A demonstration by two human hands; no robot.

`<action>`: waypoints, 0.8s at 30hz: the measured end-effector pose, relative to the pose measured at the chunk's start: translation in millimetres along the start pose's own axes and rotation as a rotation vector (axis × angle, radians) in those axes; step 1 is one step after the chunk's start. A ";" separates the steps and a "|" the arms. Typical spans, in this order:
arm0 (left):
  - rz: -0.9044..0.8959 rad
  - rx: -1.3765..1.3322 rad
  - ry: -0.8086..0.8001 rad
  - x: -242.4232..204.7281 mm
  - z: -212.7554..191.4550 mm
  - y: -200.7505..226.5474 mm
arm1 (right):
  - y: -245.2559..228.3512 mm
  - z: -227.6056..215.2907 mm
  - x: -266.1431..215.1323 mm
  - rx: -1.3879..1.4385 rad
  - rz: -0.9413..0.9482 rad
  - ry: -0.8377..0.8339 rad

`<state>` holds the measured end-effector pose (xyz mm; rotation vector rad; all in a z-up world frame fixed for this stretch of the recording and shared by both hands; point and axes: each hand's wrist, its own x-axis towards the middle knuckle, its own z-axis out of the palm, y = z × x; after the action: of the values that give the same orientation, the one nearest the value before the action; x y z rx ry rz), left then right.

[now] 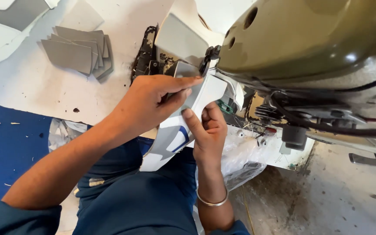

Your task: The person uses a sewing machine to stitch white shoe parts with gray accents. They repeatedly pick up a shoe part, align it under the machine's needle, and sew along the edges. After each stitch, the person removes the part and places it on a pile of finished pieces on the table.

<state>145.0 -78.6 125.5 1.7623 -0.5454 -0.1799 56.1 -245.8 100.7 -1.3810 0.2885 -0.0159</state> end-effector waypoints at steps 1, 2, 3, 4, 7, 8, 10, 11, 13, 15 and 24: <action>-0.017 -0.002 -0.008 1.1 -0.4 -0.9 | 3.0 -0.4 0.8 -0.010 -0.012 0.008; -0.019 -0.002 -0.009 0.8 0.6 -5.7 | 3.0 0.9 4.0 -0.009 -0.009 0.008; 0.013 0.015 0.003 0.2 1.3 -10.4 | 3.0 2.5 6.9 0.014 -0.021 0.016; 0.046 0.032 0.018 -0.8 2.0 -15.2 | 3.0 4.2 9.7 0.035 -0.032 0.023; 0.106 0.051 0.066 -4.8 2.7 -16.1 | 20.3 -8.8 14.7 0.110 -0.079 0.034; 0.105 0.050 0.067 -7.0 2.0 -11.6 | 18.4 -9.3 17.1 0.109 -0.079 0.034; -0.024 -0.019 0.054 -10.7 1.7 -2.7 | 15.1 -11.4 21.7 0.148 -0.118 0.043; -0.023 -0.021 0.050 -8.5 1.5 -0.2 | 12.4 -12.1 23.8 0.148 -0.119 0.047; -0.193 -0.138 0.010 -5.7 2.1 4.8 | 6.9 -14.2 25.6 0.110 -0.142 0.036; -0.180 -0.149 0.020 -3.4 5.5 -0.8 | 11.5 -21.2 19.3 0.069 -0.162 0.033; 0.050 -0.044 0.040 25.8 -5.0 -34.0 | 24.0 -15.8 10.9 -0.018 -0.209 0.168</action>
<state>178.7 -80.1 98.8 1.7047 -0.5519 -0.1201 59.5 -258.3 72.9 -1.4249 0.2838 -0.3040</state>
